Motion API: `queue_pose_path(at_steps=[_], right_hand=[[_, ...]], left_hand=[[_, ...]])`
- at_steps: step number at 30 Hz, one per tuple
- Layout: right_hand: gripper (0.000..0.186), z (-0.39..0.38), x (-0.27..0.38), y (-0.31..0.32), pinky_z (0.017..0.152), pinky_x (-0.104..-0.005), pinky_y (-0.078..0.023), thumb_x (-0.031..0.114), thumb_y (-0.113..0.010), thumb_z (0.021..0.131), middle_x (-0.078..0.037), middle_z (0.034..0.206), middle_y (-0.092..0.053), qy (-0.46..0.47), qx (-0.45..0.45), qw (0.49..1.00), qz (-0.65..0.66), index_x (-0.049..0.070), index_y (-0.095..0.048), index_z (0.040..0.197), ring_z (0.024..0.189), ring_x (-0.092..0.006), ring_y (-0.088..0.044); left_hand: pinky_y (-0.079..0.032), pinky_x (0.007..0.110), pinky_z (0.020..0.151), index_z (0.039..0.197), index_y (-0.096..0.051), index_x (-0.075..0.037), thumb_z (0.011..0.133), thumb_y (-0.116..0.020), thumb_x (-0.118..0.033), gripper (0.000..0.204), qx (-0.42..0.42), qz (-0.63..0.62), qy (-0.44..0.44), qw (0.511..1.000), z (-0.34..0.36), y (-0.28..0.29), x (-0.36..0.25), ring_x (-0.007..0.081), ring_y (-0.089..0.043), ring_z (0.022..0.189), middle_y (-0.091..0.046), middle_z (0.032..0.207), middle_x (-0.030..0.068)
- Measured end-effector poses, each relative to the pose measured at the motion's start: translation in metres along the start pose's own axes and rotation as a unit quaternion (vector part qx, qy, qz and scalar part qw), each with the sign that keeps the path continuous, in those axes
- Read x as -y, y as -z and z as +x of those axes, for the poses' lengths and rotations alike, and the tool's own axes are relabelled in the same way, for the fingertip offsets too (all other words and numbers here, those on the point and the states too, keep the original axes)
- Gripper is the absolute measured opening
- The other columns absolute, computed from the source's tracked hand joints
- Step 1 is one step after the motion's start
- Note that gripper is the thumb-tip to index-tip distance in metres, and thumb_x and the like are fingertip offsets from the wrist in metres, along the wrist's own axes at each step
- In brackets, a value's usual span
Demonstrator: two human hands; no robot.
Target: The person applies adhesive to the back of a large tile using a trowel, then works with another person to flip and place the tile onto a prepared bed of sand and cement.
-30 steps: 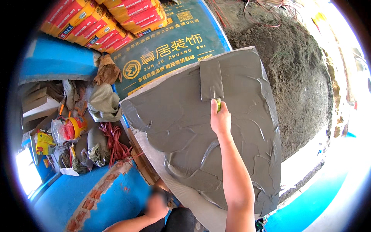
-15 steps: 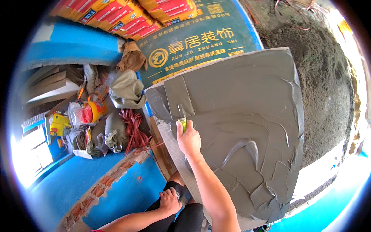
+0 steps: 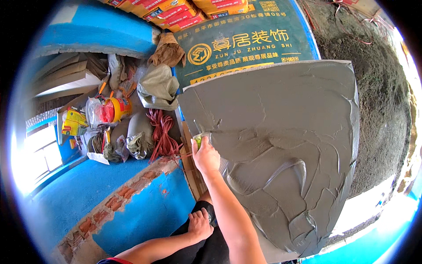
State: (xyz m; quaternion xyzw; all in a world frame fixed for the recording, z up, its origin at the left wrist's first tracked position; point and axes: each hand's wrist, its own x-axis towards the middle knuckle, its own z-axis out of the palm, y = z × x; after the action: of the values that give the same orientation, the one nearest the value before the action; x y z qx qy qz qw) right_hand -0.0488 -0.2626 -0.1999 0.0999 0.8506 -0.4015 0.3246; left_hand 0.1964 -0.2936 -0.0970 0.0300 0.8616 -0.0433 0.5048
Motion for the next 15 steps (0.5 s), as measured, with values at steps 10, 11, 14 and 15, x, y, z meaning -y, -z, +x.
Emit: queue_pose_path(at_steps=[10, 11, 14, 15], right_hand=[[0.045, -0.088, -0.048, 0.013, 0.069, -0.052, -0.053, 0.048, -0.046, 0.097, -0.026, 0.082, -0.067, -0.016, 0.001, 0.996, 0.088, 0.005, -0.052, 0.107, 0.078, -0.0456, -0.066], [0.044, -0.099, -0.065, 0.025, 0.07, -0.0515, -0.053, 0.047, -0.047, 0.098, -0.024, 0.082, -0.067, -0.041, -0.026, 0.992, 0.115, 0.004, -0.052, 0.108, 0.078, -0.0441, -0.066], [0.041, -0.113, -0.122, 0.069, 0.066, -0.0505, -0.051, 0.044, -0.05, 0.098, -0.024, 0.078, -0.065, -0.128, -0.114, 0.964, 0.202, 0.003, -0.053, 0.099, 0.075, -0.0457, -0.064], [0.042, -0.113, -0.136, 0.081, 0.066, -0.0505, -0.05, 0.044, -0.05, 0.098, -0.025, 0.077, -0.064, -0.16, -0.131, 0.952, 0.224, 0.002, -0.054, 0.097, 0.075, -0.0466, -0.064]], left_hand=[[-0.041, 0.051, 0.079, 0.133, -0.041, 0.01, 0.075, -0.061, -0.032, 0.075, 0.021, 0.055, -0.008, 0.998, 0.022, -0.047, -0.006, 0.0355, -0.061, 0.083, -0.062, 0.095, 0.0219], [-0.042, 0.05, 0.078, 0.136, -0.039, 0.01, 0.076, -0.061, -0.032, 0.076, 0.018, 0.093, -0.003, 0.996, 0.021, -0.051, -0.01, 0.0352, -0.061, 0.082, -0.063, 0.095, 0.0222], [-0.042, 0.049, 0.085, 0.138, -0.037, 0.009, 0.079, -0.058, -0.032, 0.075, 0.065, 0.069, -0.032, 0.995, 0.008, -0.049, -0.011, 0.035, -0.061, 0.088, -0.062, 0.101, 0.023], [-0.042, 0.048, 0.086, 0.138, -0.037, 0.009, 0.08, -0.059, -0.032, 0.075, 0.038, 0.023, -0.04, 0.998, 0.003, -0.053, -0.009, 0.0355, -0.06, 0.089, -0.062, 0.102, 0.0231]])
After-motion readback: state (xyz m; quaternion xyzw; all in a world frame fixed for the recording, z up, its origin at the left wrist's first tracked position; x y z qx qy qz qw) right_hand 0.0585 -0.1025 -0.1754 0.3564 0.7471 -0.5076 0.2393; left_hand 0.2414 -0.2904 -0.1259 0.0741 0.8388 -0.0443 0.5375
